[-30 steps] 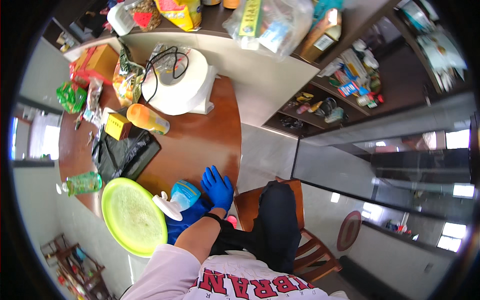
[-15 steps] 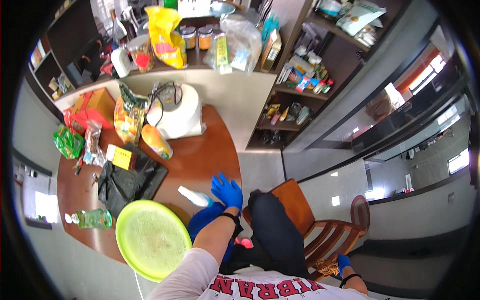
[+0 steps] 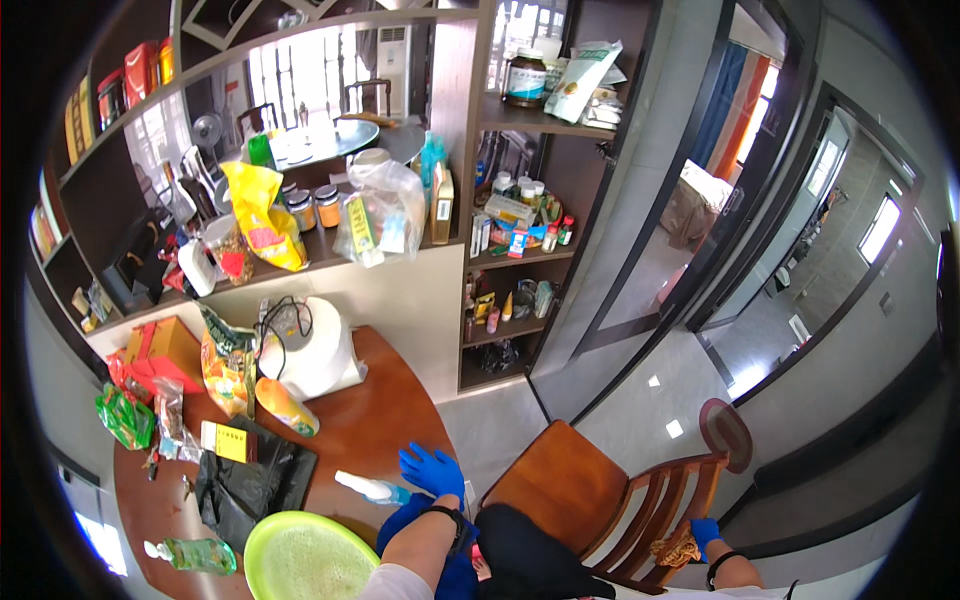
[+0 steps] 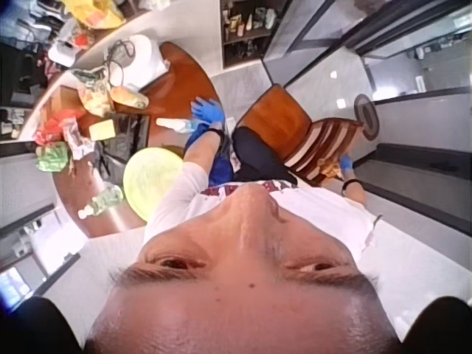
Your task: Rearranges items in a shelving unit and cleans a wooden chair with spray and a cloth.
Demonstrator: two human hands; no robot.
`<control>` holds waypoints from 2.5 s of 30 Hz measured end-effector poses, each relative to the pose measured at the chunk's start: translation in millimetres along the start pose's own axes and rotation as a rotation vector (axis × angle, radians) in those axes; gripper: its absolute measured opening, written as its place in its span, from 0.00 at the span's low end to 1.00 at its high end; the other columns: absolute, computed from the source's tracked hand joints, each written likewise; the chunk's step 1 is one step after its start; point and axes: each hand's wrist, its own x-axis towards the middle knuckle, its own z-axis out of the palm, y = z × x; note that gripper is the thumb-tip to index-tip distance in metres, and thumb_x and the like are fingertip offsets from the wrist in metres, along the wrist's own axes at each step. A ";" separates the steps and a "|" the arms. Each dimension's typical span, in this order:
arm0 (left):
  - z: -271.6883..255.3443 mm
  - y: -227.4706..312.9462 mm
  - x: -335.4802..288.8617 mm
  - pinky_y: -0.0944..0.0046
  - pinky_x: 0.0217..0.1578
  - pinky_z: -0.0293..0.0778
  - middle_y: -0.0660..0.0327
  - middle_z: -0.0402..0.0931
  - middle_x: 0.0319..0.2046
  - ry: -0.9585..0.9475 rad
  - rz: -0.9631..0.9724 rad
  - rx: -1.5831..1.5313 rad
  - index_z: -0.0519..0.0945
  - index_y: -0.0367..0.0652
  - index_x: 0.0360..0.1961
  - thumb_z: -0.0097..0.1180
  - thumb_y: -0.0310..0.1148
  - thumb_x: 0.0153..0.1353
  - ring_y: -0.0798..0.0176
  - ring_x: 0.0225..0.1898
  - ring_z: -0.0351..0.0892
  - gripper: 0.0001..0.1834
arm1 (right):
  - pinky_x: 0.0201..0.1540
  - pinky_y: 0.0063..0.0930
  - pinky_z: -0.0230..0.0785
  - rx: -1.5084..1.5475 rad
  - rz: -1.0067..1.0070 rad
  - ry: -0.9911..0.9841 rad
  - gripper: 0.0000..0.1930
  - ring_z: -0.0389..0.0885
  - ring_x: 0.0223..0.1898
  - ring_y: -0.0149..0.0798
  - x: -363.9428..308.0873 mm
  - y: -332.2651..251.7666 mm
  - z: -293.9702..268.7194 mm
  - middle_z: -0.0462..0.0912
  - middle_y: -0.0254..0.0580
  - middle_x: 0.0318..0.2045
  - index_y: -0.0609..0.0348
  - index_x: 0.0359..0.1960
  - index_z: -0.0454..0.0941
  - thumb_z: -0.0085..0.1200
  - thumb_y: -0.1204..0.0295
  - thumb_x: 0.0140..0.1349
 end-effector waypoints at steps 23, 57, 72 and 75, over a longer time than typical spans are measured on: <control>-2.9 -4.4 -8.7 0.41 0.60 0.45 0.44 0.48 0.63 -0.043 -0.006 0.004 0.62 0.38 0.59 0.48 0.37 0.56 0.42 0.63 0.49 0.29 | 0.30 0.43 0.62 0.470 0.247 -0.126 0.19 0.70 0.26 0.42 29.8 31.6 2.5 0.73 0.46 0.23 0.69 0.25 0.74 0.54 0.59 0.56; -91.5 -93.6 -173.7 0.42 0.63 0.38 0.47 0.39 0.66 -0.500 0.942 0.372 0.50 0.33 0.64 0.57 0.35 0.44 0.44 0.67 0.35 0.46 | 0.32 0.38 0.73 0.910 -0.086 -0.485 0.17 0.79 0.30 0.41 -1.6 51.3 -11.1 0.79 0.46 0.32 0.63 0.41 0.74 0.52 0.63 0.55; -87.3 -109.1 -160.7 0.37 0.61 0.36 0.43 0.36 0.66 -0.648 0.949 0.282 0.56 0.42 0.63 0.58 0.26 0.40 0.39 0.67 0.30 0.44 | 0.38 0.31 0.70 0.920 -0.047 -0.183 0.19 0.77 0.35 0.36 -120.2 310.9 37.5 0.80 0.43 0.35 0.70 0.42 0.76 0.53 0.65 0.55; -94.5 -113.6 -151.9 0.38 0.62 0.36 0.43 0.36 0.66 -0.634 0.917 0.301 0.56 0.41 0.63 0.56 0.25 0.41 0.39 0.67 0.30 0.44 | 0.34 0.33 0.70 0.827 -0.001 -0.129 0.18 0.78 0.31 0.37 -149.4 355.0 40.2 0.81 0.44 0.29 0.70 0.35 0.78 0.51 0.63 0.54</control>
